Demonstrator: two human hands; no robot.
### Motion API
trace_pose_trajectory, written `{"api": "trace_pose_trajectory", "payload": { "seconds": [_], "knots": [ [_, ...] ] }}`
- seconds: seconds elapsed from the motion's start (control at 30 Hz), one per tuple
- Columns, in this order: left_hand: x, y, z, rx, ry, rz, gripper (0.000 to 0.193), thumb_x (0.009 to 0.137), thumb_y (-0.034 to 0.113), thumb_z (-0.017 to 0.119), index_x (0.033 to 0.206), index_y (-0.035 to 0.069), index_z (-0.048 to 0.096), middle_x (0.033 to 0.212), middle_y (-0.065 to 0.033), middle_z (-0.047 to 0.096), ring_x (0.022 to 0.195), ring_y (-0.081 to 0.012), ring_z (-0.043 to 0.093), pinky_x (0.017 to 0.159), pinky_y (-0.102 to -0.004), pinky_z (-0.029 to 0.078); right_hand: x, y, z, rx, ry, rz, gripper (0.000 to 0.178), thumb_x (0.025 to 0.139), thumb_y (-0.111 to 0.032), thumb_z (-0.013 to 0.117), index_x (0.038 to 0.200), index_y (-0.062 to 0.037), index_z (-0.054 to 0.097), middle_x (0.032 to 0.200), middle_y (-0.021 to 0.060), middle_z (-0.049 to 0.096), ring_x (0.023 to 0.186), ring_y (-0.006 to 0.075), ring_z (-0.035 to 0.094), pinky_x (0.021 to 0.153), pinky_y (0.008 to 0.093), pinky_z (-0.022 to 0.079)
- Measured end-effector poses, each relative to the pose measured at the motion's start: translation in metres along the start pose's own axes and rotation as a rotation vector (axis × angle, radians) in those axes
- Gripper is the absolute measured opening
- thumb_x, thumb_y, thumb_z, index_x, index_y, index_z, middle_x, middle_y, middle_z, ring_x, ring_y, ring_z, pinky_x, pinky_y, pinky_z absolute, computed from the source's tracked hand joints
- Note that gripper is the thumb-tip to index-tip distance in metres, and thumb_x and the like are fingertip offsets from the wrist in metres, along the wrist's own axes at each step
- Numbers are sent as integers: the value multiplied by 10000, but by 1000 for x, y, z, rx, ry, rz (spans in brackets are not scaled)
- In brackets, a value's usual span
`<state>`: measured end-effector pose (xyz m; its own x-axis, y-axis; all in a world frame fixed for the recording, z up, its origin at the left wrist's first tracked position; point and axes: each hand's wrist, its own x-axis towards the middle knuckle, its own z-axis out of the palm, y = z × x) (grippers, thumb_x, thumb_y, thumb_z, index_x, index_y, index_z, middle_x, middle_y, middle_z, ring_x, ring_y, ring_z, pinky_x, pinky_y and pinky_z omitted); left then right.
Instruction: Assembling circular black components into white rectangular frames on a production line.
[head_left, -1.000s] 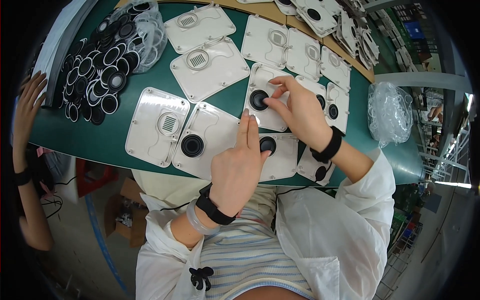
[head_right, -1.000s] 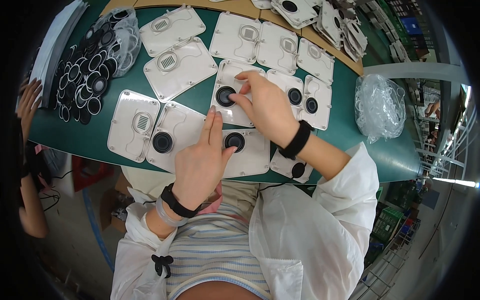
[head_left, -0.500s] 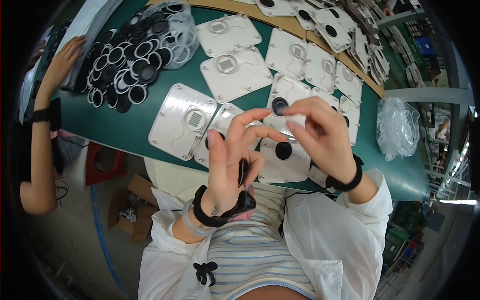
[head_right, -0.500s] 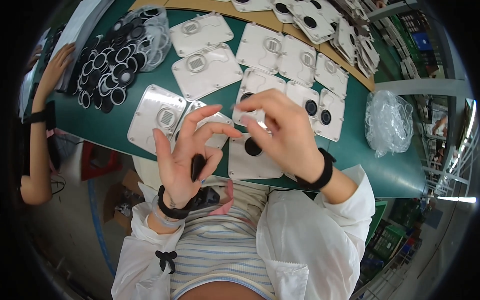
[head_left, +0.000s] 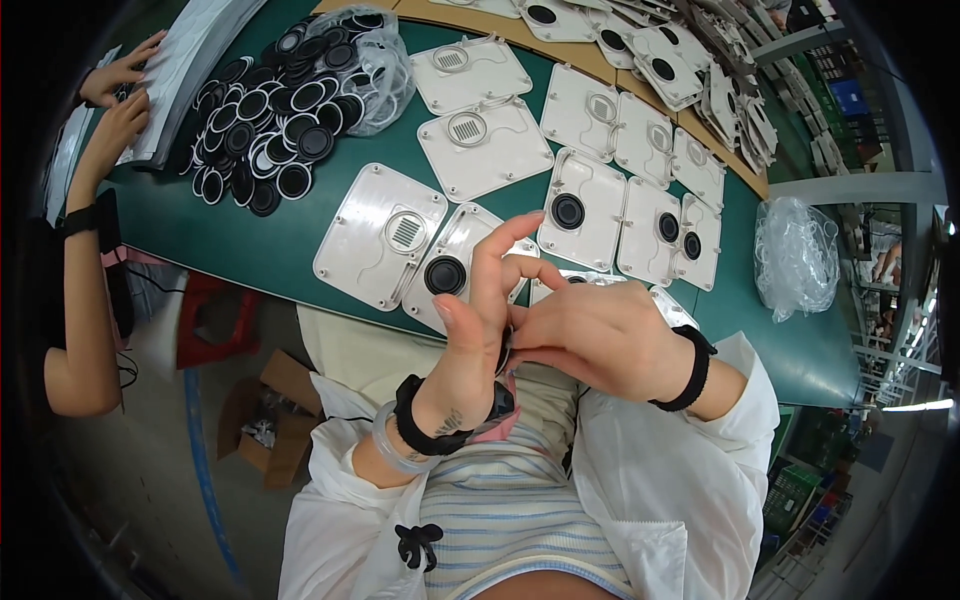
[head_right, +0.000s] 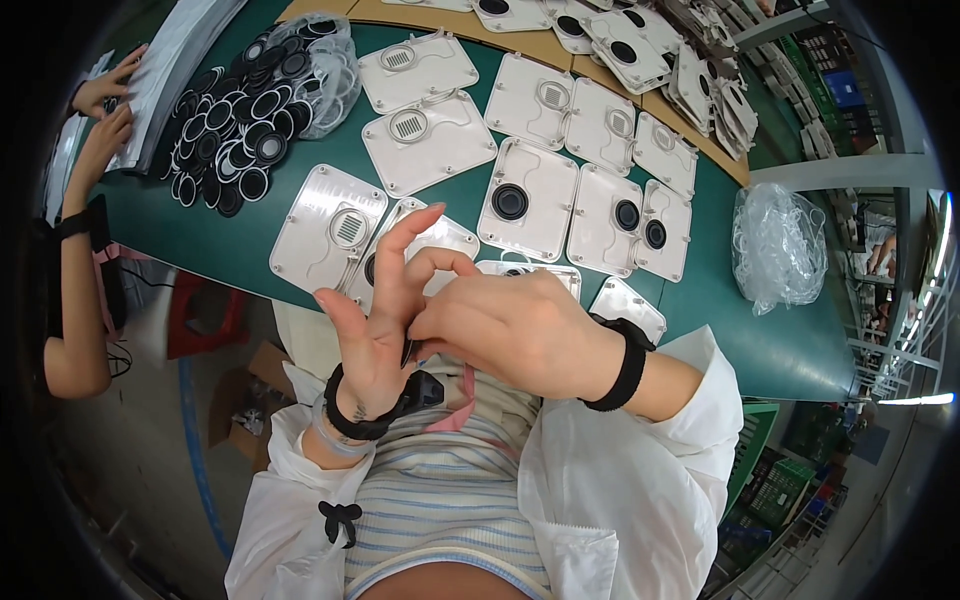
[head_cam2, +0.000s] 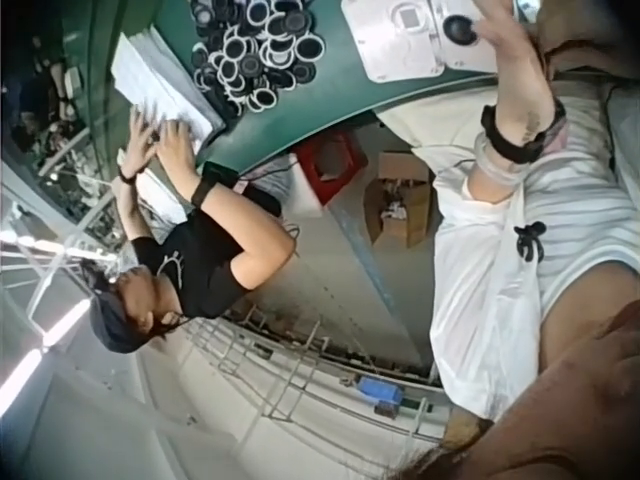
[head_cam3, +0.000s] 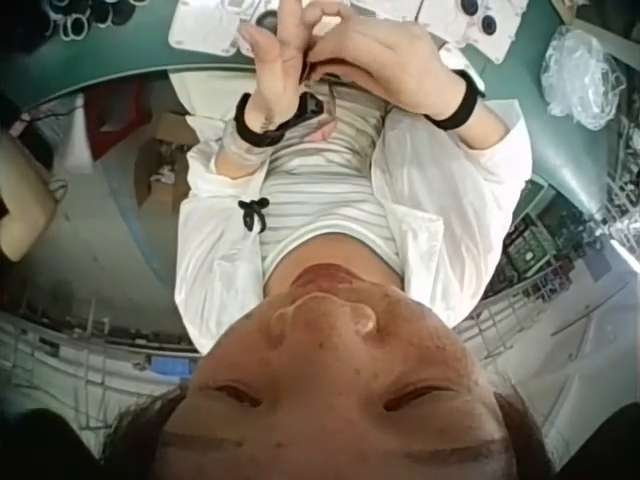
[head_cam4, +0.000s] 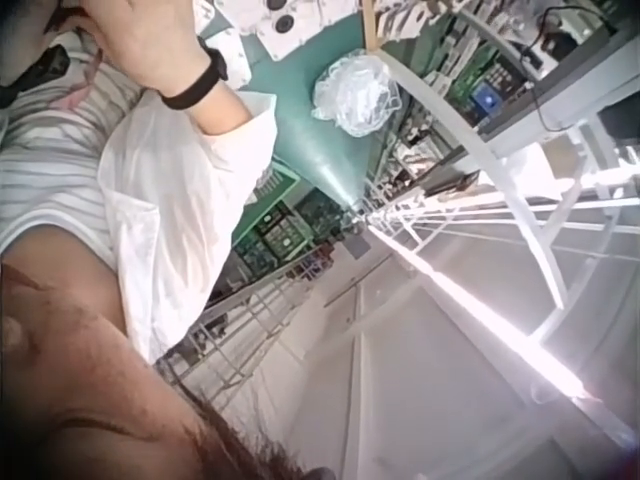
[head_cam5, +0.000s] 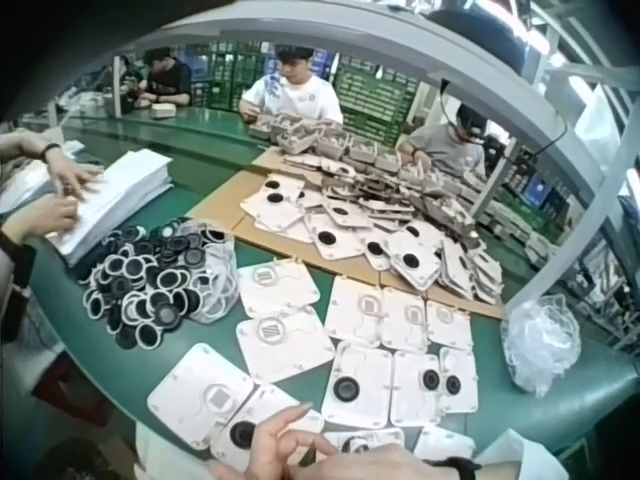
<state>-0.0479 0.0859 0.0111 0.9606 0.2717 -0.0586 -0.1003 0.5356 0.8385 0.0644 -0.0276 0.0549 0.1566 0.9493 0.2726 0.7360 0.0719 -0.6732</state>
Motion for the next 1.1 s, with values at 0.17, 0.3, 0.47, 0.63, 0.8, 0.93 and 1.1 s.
{"api": "trace_pose_trajectory", "payload": {
  "seconds": [0.17, 0.3, 0.47, 0.63, 0.8, 0.93, 1.1],
  "knots": [
    [0, 2, -3, -46, 5, -4, 1011, 799, 796, -6, 1413, 28, 227, 1061, -97, 556, 823, -119, 542, 662, -214, 393, -2, -4, -11, -231, -58, -242, 159, 684, -53, 712, 826, -52, 640, 974, 75, 643, 563, 149, 576, 457, 257, 462],
    [-1, 7, -12, -242, 65, -194, 834, 900, 685, 117, 1324, 14, 375, 1024, -82, 585, 792, -113, 562, 652, -209, 409, -13, -6, -19, -440, 33, -393, 164, 659, -52, 698, 811, -52, 637, 961, 92, 651, 521, 123, 518, 421, 247, 404],
    [-9, 0, -15, -310, -5, -383, 467, 983, 405, 373, 1131, -2, 547, 947, -54, 620, 769, -99, 591, 642, -198, 435, -32, -1, -32, -657, 120, -433, 167, 620, -55, 690, 775, -51, 625, 960, 97, 654, 506, 89, 456, 396, 208, 324],
    [-9, -1, -6, -242, -31, -368, 211, 938, 171, 557, 1045, -8, 589, 900, -47, 629, 765, -97, 608, 636, -201, 452, -45, -3, -36, -684, 129, -375, 148, 624, -59, 681, 761, -45, 625, 963, 88, 659, 517, 84, 466, 392, 207, 333],
    [-8, -8, -1, -111, -15, -312, 149, 908, 75, 586, 1028, -15, 587, 898, -47, 626, 763, -99, 616, 649, -200, 467, -47, -6, -27, -565, 153, -70, 103, 687, -19, 678, 785, -25, 645, 962, 80, 664, 592, 123, 565, 463, 235, 439],
    [-10, -15, 8, 56, 52, -156, 128, 897, 42, 594, 1003, -29, 585, 882, -49, 622, 771, -97, 622, 651, -194, 475, -40, -15, -18, -82, 339, 368, 203, 704, 56, 704, 886, -34, 692, 939, 75, 675, 642, 138, 596, 513, 249, 455],
    [-10, -20, 9, 168, 34, -140, 108, 900, 26, 585, 987, -37, 585, 897, -49, 607, 785, -102, 632, 659, -200, 484, -49, -6, -12, 30, 290, 372, 156, 752, 27, 703, 902, -15, 711, 926, 100, 683, 756, 175, 656, 617, 258, 520]
  ]
}}
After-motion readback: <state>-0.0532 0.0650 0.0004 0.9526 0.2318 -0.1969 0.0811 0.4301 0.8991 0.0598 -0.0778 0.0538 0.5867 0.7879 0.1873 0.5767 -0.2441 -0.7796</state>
